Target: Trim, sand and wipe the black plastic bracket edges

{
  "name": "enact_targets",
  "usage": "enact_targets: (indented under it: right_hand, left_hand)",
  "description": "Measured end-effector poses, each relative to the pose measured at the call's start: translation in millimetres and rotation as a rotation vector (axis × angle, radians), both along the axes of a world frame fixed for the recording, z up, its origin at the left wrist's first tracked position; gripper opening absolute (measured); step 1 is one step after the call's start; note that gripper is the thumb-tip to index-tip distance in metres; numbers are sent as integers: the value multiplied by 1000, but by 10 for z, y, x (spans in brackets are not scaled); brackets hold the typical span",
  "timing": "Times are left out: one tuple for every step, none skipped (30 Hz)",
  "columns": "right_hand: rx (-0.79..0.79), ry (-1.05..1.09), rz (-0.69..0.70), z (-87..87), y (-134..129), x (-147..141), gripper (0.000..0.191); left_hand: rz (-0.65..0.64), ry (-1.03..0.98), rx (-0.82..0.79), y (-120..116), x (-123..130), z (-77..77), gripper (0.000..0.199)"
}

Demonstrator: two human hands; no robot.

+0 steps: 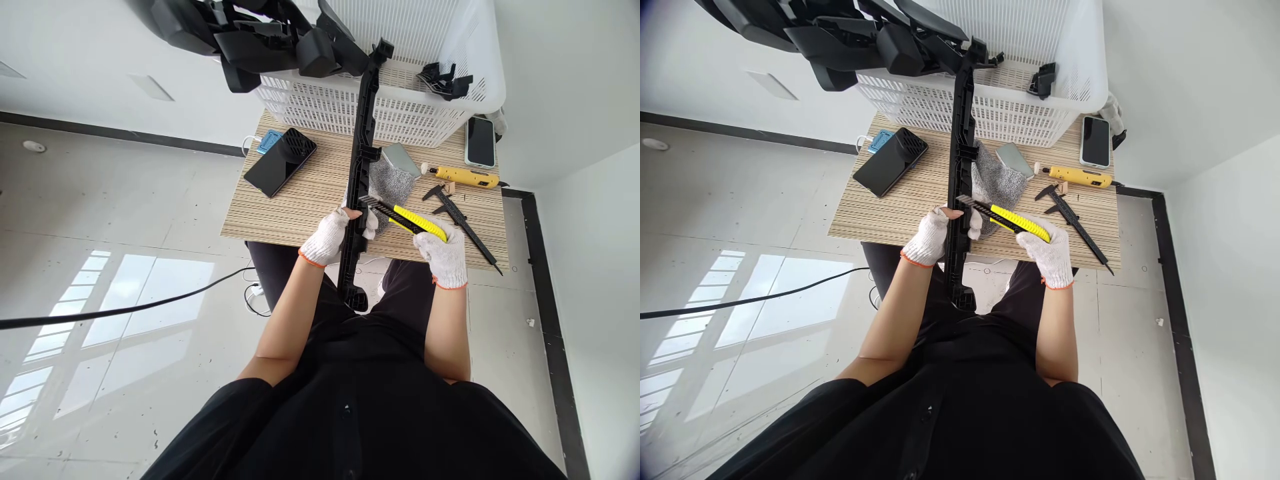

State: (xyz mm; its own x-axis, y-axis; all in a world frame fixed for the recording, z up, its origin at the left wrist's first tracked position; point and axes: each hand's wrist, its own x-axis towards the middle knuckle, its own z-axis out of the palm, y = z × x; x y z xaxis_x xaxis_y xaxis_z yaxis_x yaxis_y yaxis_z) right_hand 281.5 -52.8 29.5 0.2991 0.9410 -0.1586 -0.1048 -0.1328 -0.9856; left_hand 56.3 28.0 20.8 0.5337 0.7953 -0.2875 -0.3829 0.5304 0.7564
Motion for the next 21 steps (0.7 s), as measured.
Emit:
enact_targets:
  right_hand:
    - [1,6,39,-3,-13,33,40]
    - [-2,7,78,-6,-25,63,40]
    - [-11,1,117,-7,-36,88,40]
    - [-25,-14,157,-7,-45,105,39]
    - [-38,-35,188,-7,-52,113,39]
    - [-48,-64,206,-8,-58,113,40]
    - [-48,-94,199,-10,-62,106,42]
    - [-34,-122,166,-13,-65,95,44]
    - [-15,-143,122,-18,-68,82,46]
    - [4,-151,84,-23,-70,70,48]
    - [11,-146,72,-27,-71,60,49]
    - [4,-133,91,-31,-72,54,51]
    - [-8,-120,123,-35,-71,51,52]
    - [-22,-113,152,-39,-70,50,52]
    - [-25,-114,157,-43,-68,50,53]
    - [-13,-124,134,-46,-65,50,52]
    - [9,-137,99,-48,-63,50,52]
    - [31,-144,69,-48,-62,49,51]
    - [41,-145,59,-45,-61,48,51]
    - [37,-144,66,-38,-62,46,51]
    - [23,-145,84,-28,-62,44,51]
  left_hand:
    - [8,-33,0,5,7,13,43]
    - [14,-65,5,9,15,27,51]
    - [22,-92,17,12,23,40,58]
    - [30,-109,30,14,29,52,63]
    - [36,-117,45,16,33,61,66]
    - [46,-119,60,18,36,68,67]
    - [53,-115,70,20,36,72,67]
    - [56,-107,73,22,35,75,66]
    - [54,-97,73,24,33,78,67]
    - [46,-86,70,26,32,81,67]
    - [39,-78,66,27,32,84,68]
    - [39,-75,63,28,32,88,69]
    - [40,-80,60,27,33,92,70]
    - [44,-90,57,27,34,94,70]
    - [46,-101,51,26,34,93,69]
    - [45,-108,42,26,34,86,69]
    - [44,-110,32,29,34,72,67]
    - [45,-103,26,34,35,49,64]
    - [60,-88,25,43,36,18,61]
    - [89,-69,30,55,39,-20,57]
    - [129,-46,38,70,42,-64,53]
